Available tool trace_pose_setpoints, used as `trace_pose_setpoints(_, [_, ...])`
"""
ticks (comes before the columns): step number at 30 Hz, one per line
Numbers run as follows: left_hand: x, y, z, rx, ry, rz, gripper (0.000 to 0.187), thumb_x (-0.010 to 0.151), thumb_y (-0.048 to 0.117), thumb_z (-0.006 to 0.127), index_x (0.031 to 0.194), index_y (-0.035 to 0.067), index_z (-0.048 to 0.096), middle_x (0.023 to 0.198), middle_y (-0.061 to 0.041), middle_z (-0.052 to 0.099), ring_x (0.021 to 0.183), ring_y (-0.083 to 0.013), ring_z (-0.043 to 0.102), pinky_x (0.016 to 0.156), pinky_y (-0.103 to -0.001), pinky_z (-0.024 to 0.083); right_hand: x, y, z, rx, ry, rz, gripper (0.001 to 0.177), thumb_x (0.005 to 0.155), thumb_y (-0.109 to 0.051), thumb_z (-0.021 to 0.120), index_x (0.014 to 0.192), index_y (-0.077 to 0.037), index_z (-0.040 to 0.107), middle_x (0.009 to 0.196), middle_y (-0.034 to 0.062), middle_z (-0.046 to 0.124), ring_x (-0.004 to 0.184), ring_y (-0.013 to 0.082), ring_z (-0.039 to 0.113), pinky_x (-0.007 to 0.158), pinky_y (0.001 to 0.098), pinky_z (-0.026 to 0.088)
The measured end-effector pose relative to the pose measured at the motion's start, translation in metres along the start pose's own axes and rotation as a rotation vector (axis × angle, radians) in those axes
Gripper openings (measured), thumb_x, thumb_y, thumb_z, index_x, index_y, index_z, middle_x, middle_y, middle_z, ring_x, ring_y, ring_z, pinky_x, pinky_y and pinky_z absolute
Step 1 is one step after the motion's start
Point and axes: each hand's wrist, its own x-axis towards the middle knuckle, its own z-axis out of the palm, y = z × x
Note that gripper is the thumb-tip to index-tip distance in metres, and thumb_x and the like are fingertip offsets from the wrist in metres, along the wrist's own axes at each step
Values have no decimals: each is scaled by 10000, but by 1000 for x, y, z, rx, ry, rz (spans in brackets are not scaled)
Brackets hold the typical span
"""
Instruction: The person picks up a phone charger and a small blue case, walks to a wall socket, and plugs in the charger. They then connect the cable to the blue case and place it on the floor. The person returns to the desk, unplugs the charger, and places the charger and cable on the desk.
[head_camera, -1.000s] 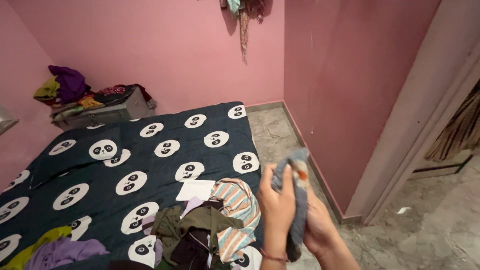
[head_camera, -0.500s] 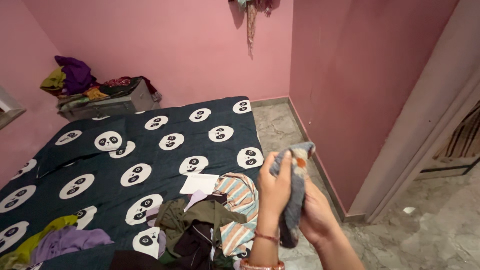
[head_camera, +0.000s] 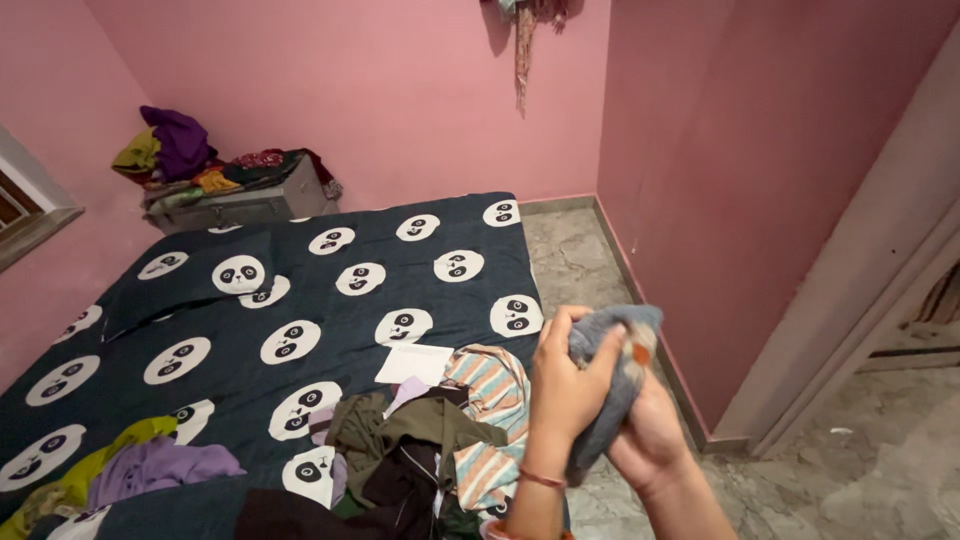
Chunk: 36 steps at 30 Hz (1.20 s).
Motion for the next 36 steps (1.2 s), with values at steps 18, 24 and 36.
trace_pose_setpoints(18, [-1,3,6,61,-6,123,250,892,225,724,1081,71,672,985,-144,726,925,-368,719,800,-409,548,8,-8,8,85,20,-38,411,1093,-362,355,1248,-71,600,1163,95,692,1029,202,672,929,383,537])
trace_pose_setpoints(24, [12,-25,13,-319,-33,-235,343,1053,335,567,1061,34,730,927,-107,748,845,-255,702,729,-353,553,-8,-23,24,-12,37,32,523,1051,-467,410,1238,-25,619,1089,115,708,985,200,683,883,395,538])
trace_pose_setpoints(36, [-30,17,12,-41,-174,231,447,880,266,741,1239,15,655,1231,-177,654,1201,-323,571,1019,-432,445,5,-17,-48,144,-98,-294,604,967,-511,404,1289,-40,600,1213,145,681,1064,303,677,923,466,543])
